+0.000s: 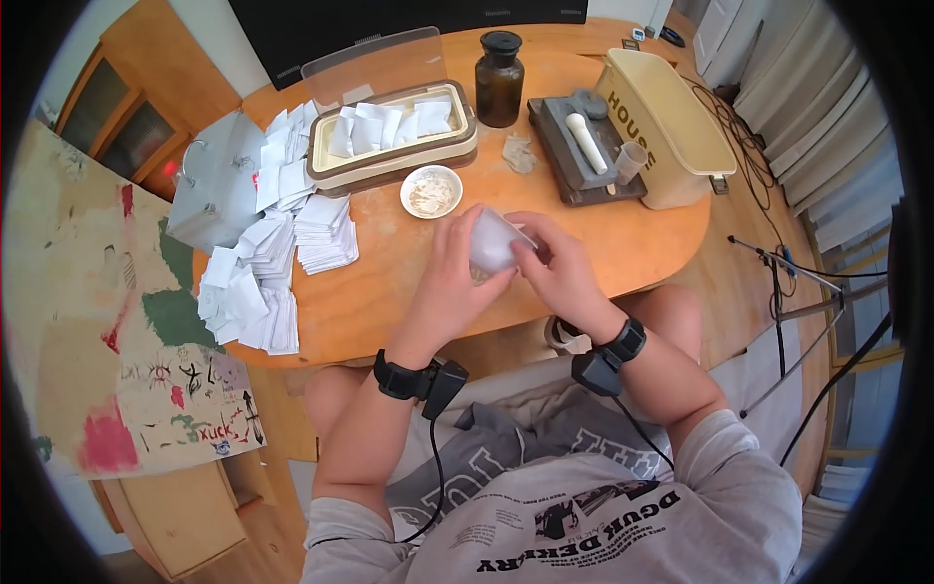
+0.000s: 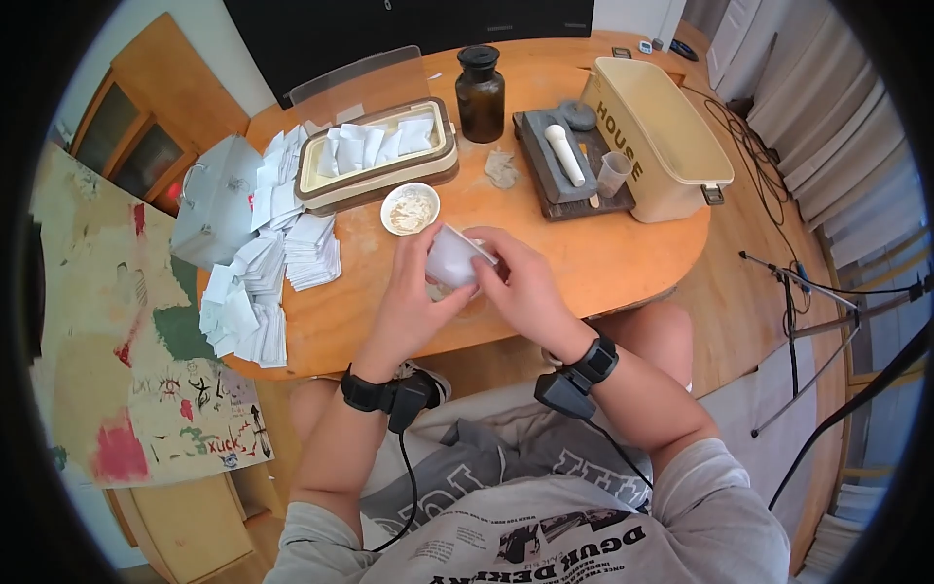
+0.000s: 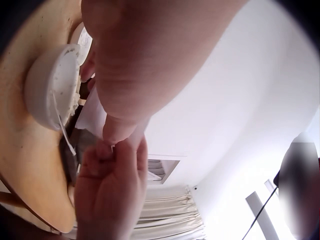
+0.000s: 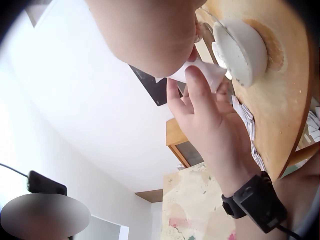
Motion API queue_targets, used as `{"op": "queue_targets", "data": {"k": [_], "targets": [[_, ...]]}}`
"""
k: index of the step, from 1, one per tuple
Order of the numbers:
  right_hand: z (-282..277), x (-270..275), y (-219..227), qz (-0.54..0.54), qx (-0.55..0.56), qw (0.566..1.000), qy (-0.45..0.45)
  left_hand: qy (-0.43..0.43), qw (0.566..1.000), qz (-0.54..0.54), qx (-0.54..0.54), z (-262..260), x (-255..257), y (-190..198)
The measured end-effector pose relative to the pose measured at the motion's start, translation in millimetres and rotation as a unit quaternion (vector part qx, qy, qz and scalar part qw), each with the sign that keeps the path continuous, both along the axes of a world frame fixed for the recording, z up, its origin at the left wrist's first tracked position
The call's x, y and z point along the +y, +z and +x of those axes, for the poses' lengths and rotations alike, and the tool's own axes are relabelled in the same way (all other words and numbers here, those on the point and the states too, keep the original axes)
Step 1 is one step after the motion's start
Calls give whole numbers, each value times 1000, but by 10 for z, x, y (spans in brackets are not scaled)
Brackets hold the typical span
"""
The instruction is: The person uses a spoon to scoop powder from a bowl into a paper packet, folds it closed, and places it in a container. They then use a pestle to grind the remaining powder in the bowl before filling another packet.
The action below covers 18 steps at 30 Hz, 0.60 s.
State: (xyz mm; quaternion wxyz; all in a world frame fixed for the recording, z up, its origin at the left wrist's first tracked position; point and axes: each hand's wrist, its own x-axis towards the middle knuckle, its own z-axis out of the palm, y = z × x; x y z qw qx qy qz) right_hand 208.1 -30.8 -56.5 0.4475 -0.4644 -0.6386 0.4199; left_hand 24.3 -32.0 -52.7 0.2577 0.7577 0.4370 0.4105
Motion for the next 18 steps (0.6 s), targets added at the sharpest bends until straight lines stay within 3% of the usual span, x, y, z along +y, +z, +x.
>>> {"op": "queue_targets", "data": {"k": [2, 4, 8, 10, 11, 13, 18], "targets": [[58, -4, 73, -11, -14, 1000, -3, -4, 999, -39, -19, -34, 15, 14], [116, 8, 17, 33, -46, 998, 21, -52, 939, -282, -190, -81, 79, -43], [95, -13, 63, 113, -79, 988, 66, -48, 936, -283, -203, -124, 87, -31], [99, -33, 116, 96, -81, 990, 70, -32, 996, -62, -62, -146, 88, -54], [103, -36, 127, 80, -85, 990, 76, -34, 996, -63, -60, -138, 73, -37], [99, -18, 91, 91, -83, 989, 85, -35, 999, 35, 24, -112, 25, 8], [77, -39, 116, 102, -82, 985, 112, -13, 998, 49, 48, -114, 47, -78]]}}
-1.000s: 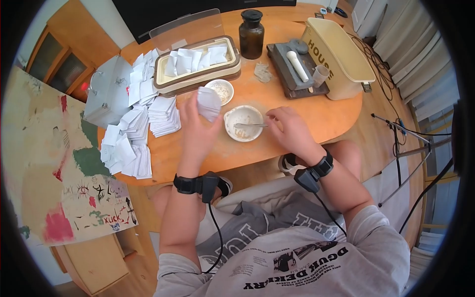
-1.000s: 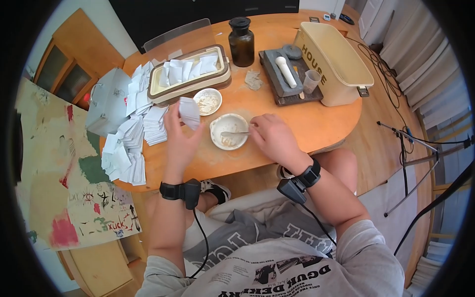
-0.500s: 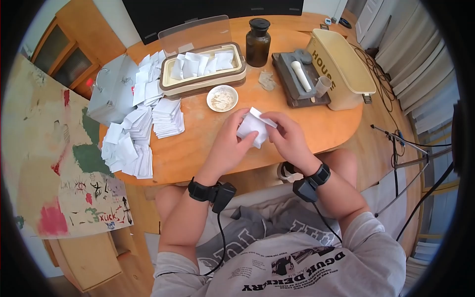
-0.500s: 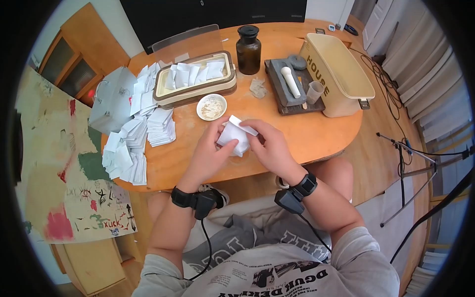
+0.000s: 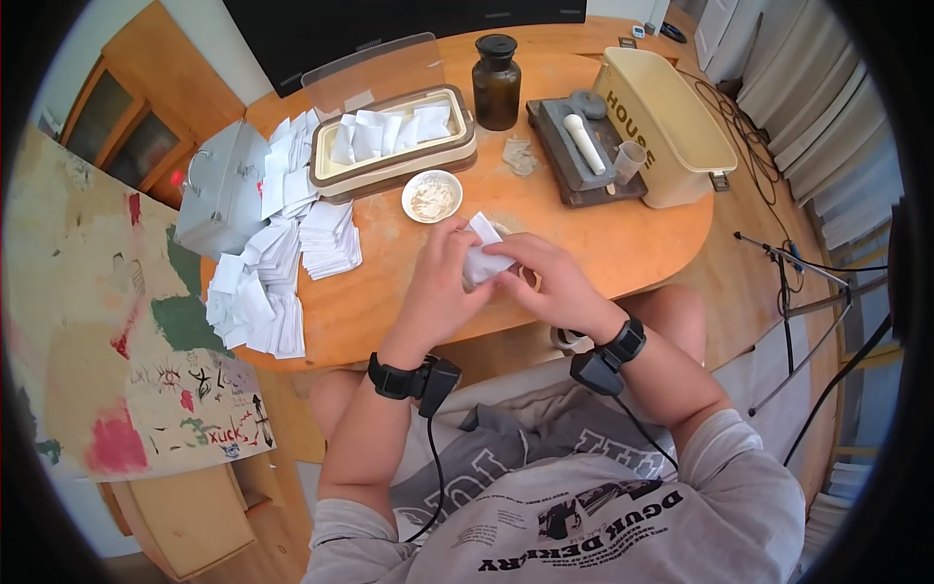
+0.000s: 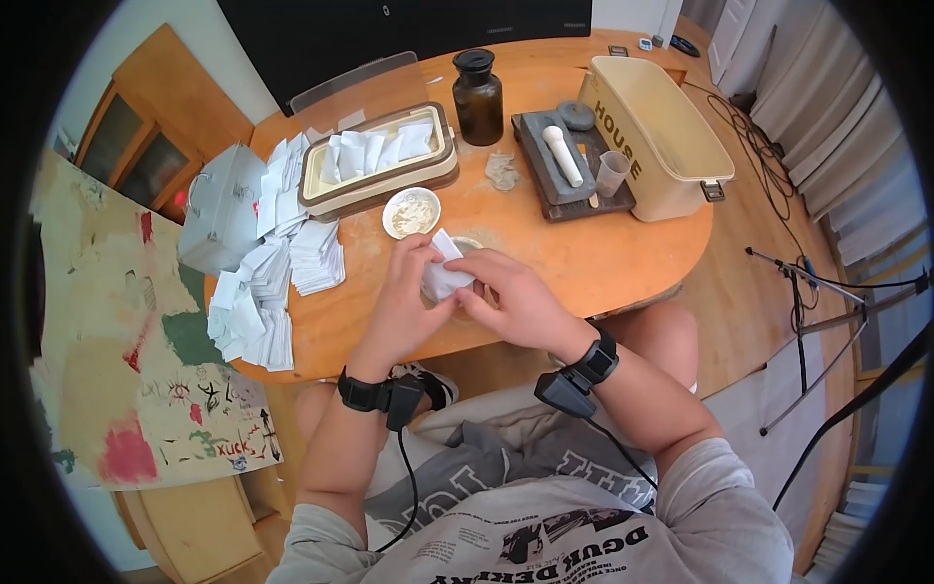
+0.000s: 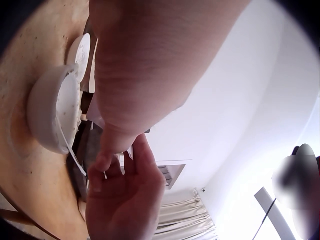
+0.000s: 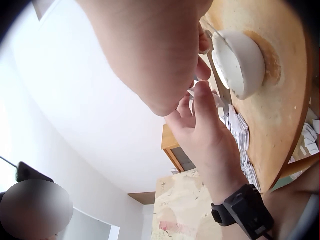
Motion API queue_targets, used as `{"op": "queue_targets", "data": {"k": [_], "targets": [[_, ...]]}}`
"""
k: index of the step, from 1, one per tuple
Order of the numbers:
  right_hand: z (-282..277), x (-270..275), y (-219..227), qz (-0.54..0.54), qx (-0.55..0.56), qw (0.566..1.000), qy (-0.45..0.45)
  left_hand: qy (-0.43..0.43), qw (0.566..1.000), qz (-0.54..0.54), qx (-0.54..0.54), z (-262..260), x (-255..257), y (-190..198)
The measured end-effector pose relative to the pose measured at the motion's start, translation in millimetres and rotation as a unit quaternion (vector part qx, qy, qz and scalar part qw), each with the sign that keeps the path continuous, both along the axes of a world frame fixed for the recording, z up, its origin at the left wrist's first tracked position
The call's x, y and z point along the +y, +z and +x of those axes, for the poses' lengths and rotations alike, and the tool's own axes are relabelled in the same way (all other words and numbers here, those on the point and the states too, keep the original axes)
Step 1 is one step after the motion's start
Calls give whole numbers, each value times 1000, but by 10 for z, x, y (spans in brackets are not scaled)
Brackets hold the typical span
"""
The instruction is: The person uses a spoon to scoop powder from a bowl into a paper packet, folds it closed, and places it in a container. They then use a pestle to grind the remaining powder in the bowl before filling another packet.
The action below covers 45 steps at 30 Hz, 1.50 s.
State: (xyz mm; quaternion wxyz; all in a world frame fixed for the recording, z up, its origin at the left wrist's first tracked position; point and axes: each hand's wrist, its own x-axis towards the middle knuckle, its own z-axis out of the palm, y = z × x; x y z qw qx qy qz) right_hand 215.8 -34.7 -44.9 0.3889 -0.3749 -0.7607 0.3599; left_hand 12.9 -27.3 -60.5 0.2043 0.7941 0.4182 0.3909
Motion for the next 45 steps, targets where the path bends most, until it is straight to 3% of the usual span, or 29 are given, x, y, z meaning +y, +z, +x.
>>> {"op": "queue_targets", "data": {"k": [5, 7, 8, 10, 11, 13, 19, 25, 29, 34, 37, 45], "targets": [[42, 10, 63, 15, 1, 1000, -2, 42, 999, 16, 29, -91, 78, -59], [168, 90, 67, 18, 11, 999, -25, 147, 988, 41, 34, -276, 185, -84], [228, 134, 66, 19, 17, 999, -42, 140, 988, 44, 42, -381, 233, -102], [325, 191, 133, 2, 5, 998, -66, 222, 974, 55, 9, -613, 351, -136], [382, 206, 154, -18, -17, 996, -84, 213, 975, 59, 16, -719, 428, -172], [433, 245, 76, 12, -32, 995, -90, 285, 958, 5, -45, -938, 613, -234], [457, 295, -100, 52, -67, 995, -51, 349, 937, 20, -11, -1402, 1410, -192], [507, 273, -116, 38, -81, 995, -40, 324, 946, -3, 22, -1452, 2019, 111], [504, 254, -96, 20, -79, 996, -27, 337, 941, -24, 14, -1421, 2177, 49], [529, 268, -153, 23, -74, 996, -32, 351, 929, -72, 90, -1522, 2147, -179], [532, 292, -138, 24, -73, 996, -37, 360, 923, -112, 80, -1408, 2013, -30], [557, 279, -107, 14, -86, 995, -45, 308, 939, -126, 87, -1536, 2017, -83]]}}
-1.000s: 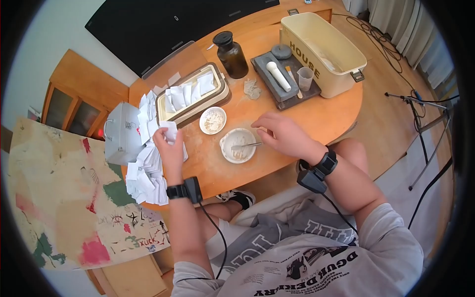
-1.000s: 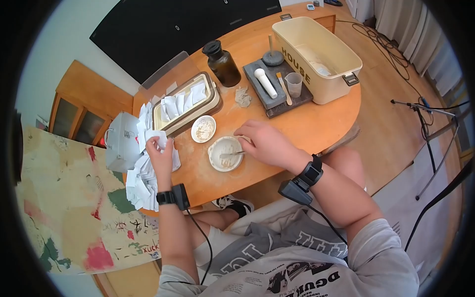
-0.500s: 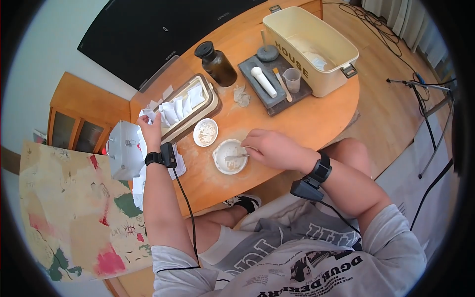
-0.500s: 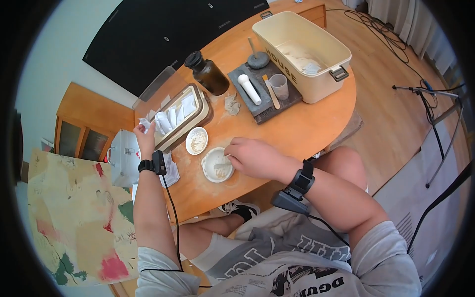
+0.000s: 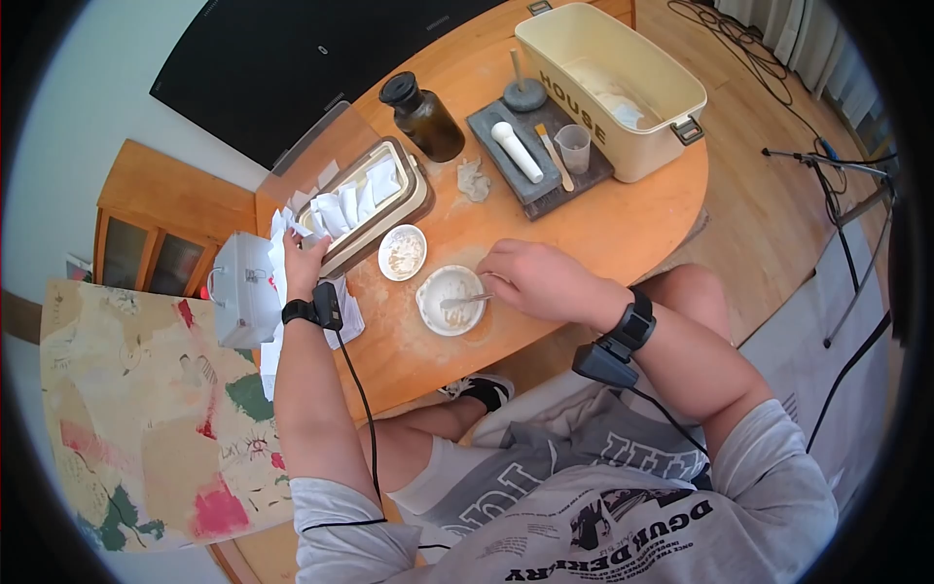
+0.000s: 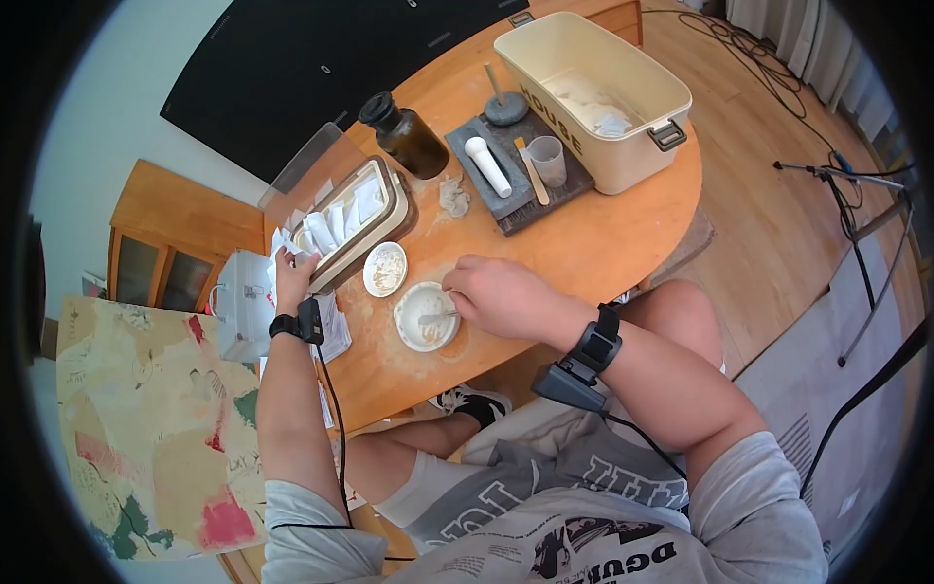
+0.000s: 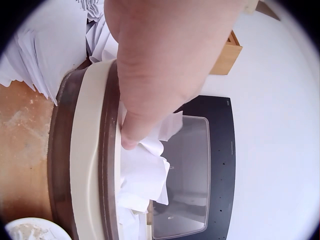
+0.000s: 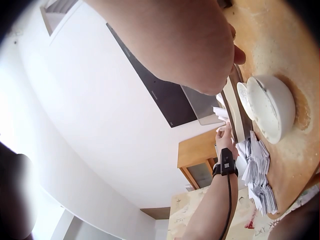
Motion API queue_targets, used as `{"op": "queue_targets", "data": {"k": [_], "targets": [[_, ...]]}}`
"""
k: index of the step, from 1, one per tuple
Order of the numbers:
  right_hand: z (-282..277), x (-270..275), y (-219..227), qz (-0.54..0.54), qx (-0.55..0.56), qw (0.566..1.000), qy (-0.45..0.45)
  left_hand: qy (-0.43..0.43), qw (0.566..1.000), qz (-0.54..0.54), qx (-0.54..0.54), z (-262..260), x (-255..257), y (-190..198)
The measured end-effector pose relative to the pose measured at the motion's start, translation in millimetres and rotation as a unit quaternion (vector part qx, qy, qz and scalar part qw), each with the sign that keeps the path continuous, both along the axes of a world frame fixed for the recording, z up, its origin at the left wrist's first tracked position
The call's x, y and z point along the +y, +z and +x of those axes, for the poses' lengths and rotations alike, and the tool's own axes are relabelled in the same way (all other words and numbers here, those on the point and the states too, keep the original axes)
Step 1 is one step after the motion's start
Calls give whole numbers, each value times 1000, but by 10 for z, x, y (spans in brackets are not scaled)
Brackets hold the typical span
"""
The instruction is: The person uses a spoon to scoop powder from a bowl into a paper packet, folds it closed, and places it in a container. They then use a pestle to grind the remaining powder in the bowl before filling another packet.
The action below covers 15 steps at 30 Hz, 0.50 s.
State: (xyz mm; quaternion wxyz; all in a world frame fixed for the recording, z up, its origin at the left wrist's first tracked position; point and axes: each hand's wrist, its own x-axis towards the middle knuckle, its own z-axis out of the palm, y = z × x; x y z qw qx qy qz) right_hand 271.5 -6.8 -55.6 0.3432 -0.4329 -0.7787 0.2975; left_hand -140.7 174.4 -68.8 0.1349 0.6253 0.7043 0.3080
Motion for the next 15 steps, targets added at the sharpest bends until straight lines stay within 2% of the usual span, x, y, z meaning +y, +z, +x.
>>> {"op": "queue_targets", "data": {"k": [2, 6, 8, 9, 12, 13, 15], "targets": [[-13, 28, -35, 16, -3, 1000, 8, -3, 1000, -9, -27, -31, -6, 45], [-26, 24, -64, 12, -7, 1000, 4, 4, 999, 9, 53, -135, 158, 49], [-23, 38, -103, 35, 18, 999, -1, -44, 995, 81, -22, -272, 252, 50], [-17, 41, -98, 30, 16, 999, 4, -37, 993, 100, -43, -166, 176, 183], [-25, 2, -6, 2, -11, 1000, -5, -25, 984, 110, -135, 59, -39, 489], [-39, -28, 26, -35, -27, 999, -15, -16, 985, 105, -136, 128, -209, 527], [-86, -34, 84, -65, -44, 997, -21, -58, 968, 85, -230, 336, -441, 622]]}}
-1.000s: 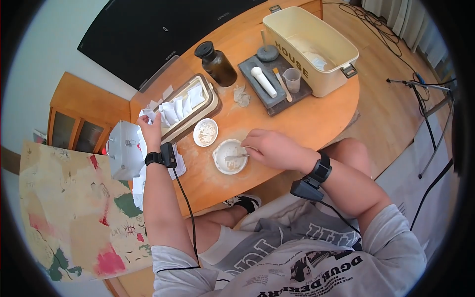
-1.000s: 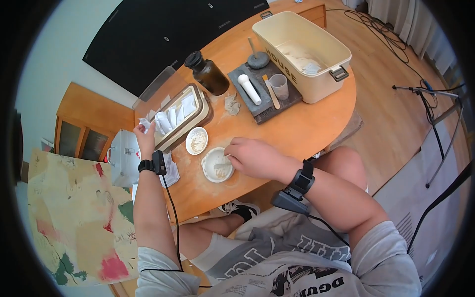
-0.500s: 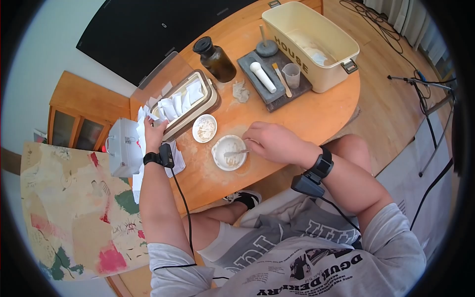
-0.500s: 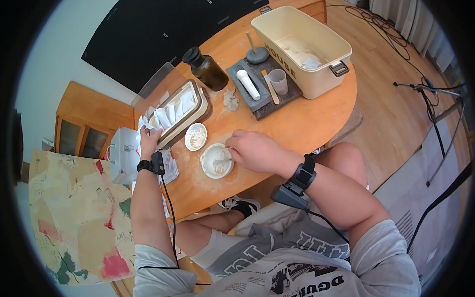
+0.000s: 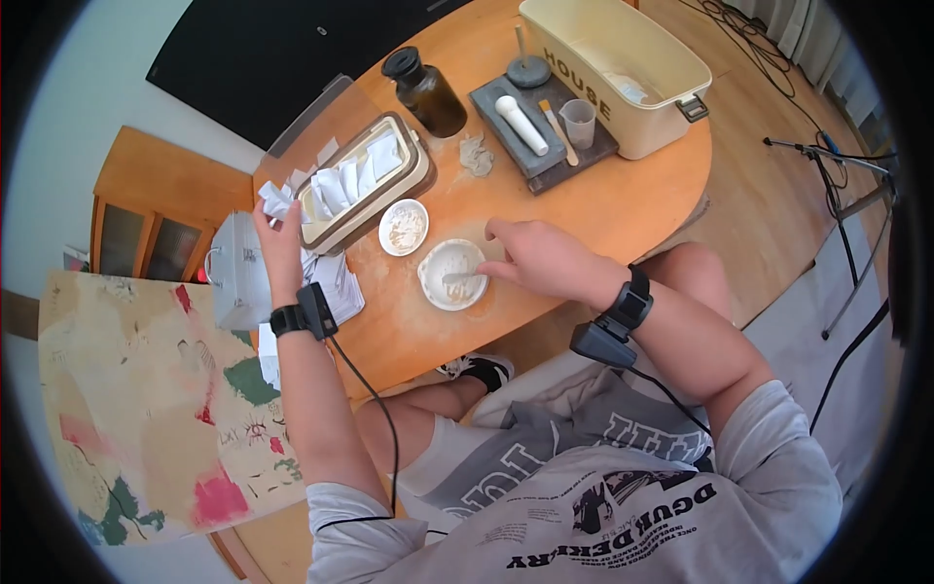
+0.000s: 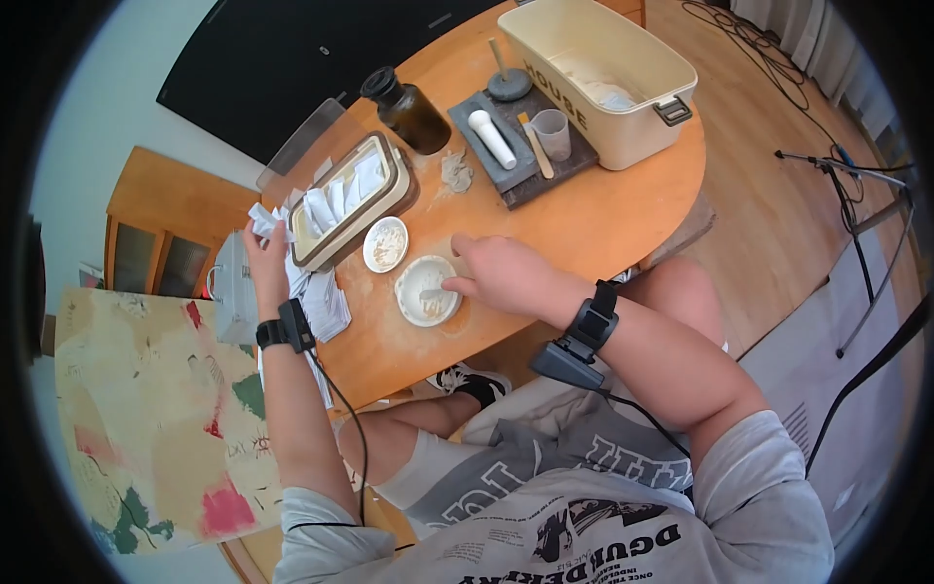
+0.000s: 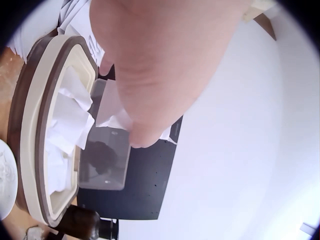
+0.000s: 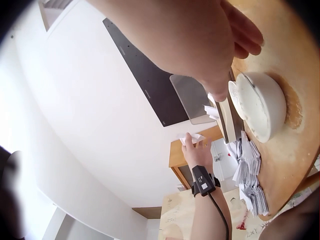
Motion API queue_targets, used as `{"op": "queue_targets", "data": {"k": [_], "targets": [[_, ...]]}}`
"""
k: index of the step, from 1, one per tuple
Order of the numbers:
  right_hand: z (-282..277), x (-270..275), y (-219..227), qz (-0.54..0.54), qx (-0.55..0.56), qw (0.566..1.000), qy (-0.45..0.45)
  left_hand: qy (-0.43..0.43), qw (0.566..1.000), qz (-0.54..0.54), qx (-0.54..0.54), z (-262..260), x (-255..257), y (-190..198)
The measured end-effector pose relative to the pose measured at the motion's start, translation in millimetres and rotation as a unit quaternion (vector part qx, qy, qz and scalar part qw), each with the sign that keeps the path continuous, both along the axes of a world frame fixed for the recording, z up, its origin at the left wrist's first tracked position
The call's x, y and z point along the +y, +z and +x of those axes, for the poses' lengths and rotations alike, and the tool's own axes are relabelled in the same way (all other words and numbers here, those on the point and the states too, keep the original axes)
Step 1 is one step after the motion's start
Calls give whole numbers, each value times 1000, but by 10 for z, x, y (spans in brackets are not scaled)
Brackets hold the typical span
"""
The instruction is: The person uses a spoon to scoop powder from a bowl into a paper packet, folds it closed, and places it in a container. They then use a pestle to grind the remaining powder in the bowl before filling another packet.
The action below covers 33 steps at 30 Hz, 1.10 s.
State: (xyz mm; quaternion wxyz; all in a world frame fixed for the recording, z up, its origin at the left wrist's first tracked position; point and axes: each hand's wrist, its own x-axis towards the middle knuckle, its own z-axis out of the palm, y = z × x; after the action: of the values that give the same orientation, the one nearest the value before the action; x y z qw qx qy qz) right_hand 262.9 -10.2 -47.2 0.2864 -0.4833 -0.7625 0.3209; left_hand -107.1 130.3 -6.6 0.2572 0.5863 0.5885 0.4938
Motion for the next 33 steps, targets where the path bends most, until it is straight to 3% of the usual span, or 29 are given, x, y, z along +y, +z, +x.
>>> {"op": "queue_targets", "data": {"k": [2, 8, 9, 10, 11, 13, 15, 17, 20, 27, 29, 33], "targets": [[-37, -21, 24, -61, -31, 998, 15, -15, 1000, -8, -8, 149, -273, -12], [-165, 68, -238, -46, 9, 999, -3, -51, 995, -70, -53, 549, -1092, -214], [-203, 88, -240, -49, 3, 999, 3, -62, 996, -38, 47, 586, -1158, -296], [-232, 90, -235, -20, 30, 999, -3, -76, 986, -7, 146, 590, -1198, -360], [-234, 78, -235, 6, 57, 998, -16, -79, 987, -12, 140, 582, -1217, -379], [-296, 72, -212, 13, 75, 997, -20, -143, 956, 18, 257, 696, -1262, -343], [-349, 48, -276, 25, 95, 995, -9, -144, 964, 3, 224, 819, -1312, -266], [-439, 76, -362, 104, 127, 986, 15, -164, 950, 3, 265, 782, -1330, -249], [-401, 89, -341, 131, 99, 986, 27, -166, 947, 10, 276, 791, -1379, -225], [-184, 111, -126, 68, 141, 986, -61, -203, 932, 22, 300, 824, -1444, -144], [-214, 73, -159, 135, 117, 983, -34, -211, 924, 15, 319, 853, -1461, -106], [-239, 39, -143, 168, 105, 980, -18, -235, 904, 18, 356, 920, -1514, -77]]}}
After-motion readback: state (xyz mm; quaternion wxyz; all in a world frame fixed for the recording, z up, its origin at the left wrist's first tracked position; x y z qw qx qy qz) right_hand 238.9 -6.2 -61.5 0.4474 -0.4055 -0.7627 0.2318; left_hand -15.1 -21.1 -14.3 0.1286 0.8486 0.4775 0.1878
